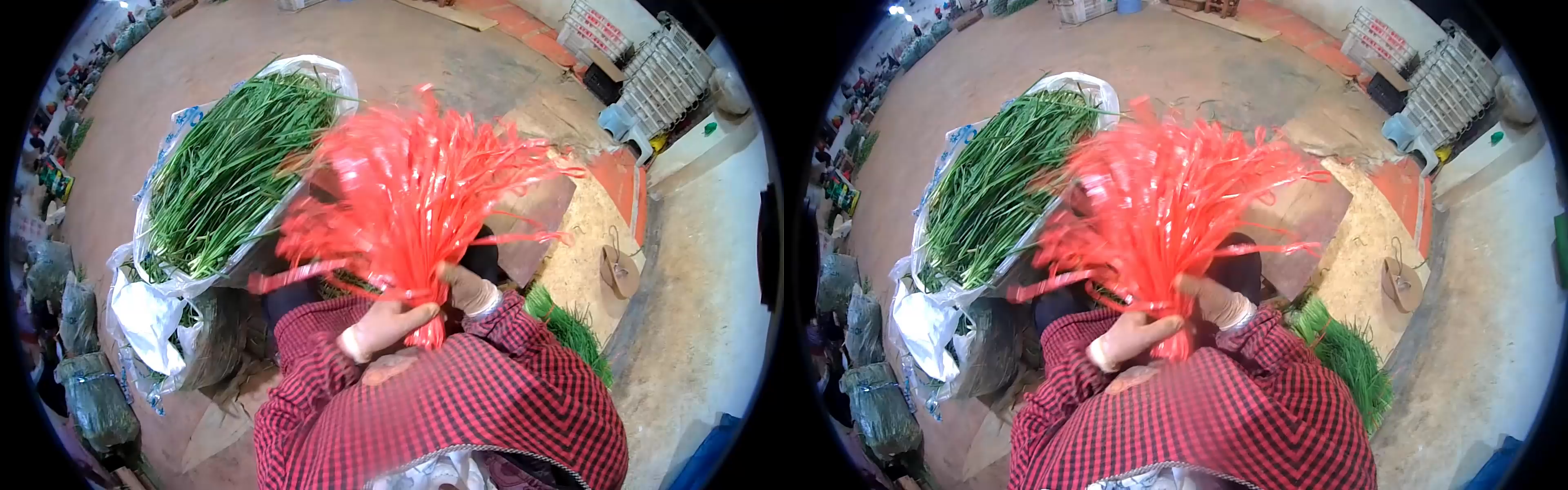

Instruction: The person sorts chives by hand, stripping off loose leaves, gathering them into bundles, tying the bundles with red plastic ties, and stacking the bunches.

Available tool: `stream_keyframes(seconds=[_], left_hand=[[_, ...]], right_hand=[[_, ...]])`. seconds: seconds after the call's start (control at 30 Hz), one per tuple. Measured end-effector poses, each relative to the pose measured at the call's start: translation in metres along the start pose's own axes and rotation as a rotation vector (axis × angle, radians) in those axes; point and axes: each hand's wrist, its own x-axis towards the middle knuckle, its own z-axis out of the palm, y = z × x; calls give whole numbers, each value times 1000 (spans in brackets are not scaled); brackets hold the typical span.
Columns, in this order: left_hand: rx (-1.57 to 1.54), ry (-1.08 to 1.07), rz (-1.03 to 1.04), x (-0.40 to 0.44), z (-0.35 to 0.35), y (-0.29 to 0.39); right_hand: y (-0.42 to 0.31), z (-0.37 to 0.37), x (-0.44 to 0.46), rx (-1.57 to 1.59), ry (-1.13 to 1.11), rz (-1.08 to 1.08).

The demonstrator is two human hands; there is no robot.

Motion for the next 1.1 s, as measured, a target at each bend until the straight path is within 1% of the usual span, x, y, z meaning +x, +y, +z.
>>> stream_keyframes(seconds=[0.03,0.07,0.1,0.17,0.2,0.23,0.3,0.33,0.37,0.43,0.47,0.5,0.53,0.57,0.6,0.63,0.67,0.7,0.77,0.83,0.9,0.93,0.97,1.03,1.1], left_hand=[[-120,-36,-119,6,2,-7],[-97,-90,-115,13,-3,-17],[-93,-88,-124,17,-5,-16],[-133,-89,-92,19,-3,-14],[-152,-68,-146,19,1,-4],[-149,-65,-152,20,-4,-2],[240,-90,-229,19,-21,3],[31,37,-253,17,-23,16],[-4,116,-134,18,-35,15],[-67,408,-12,18,-45,34],[-71,445,61,20,-52,40],[-75,481,135,25,-57,47],[-15,505,146,31,-54,60],[45,527,157,39,-48,76],[86,503,165,49,-43,90],[33,526,186,62,-33,99],[64,492,130,74,-33,103],[97,457,74,84,-33,106],[110,455,75,106,-29,97],[125,444,69,121,-27,88],[163,325,-24,129,-30,84],[187,323,-11,132,-26,87],[180,359,-44,137,-25,88],[81,428,49,148,-24,92],[-42,418,197,170,-42,101]], right_hand=[[1,0,1,172,57,-171],[-4,-4,-1,188,66,-164],[-5,-6,2,198,63,-165],[-1,-6,2,24,195,-228],[-6,0,1,31,248,-228],[-12,1,1,38,245,-227],[-23,-1,-2,77,284,-322],[-34,-1,-8,58,284,-305],[-42,-2,-13,59,287,-292],[-41,-27,-22,4,340,-219],[-38,-30,-21,4,338,-217],[-35,-29,-20,-30,330,-302],[-32,-28,-20,-64,322,-386],[-30,-28,-22,-63,317,-387],[-28,-28,-24,-119,332,-368],[-27,-29,-26,-174,351,-351],[-28,-28,-28,-139,284,-340],[-28,-26,-31,-136,288,-349],[-27,-21,-40,-265,410,-318],[-25,-24,-47,-243,435,-323],[-15,-42,-52,-195,411,-271],[-19,-43,-57,-197,410,-295],[-22,-47,-63,-185,443,-314],[-26,-59,-83,-105,466,-347],[-25,-73,-109,-53,522,-357]])
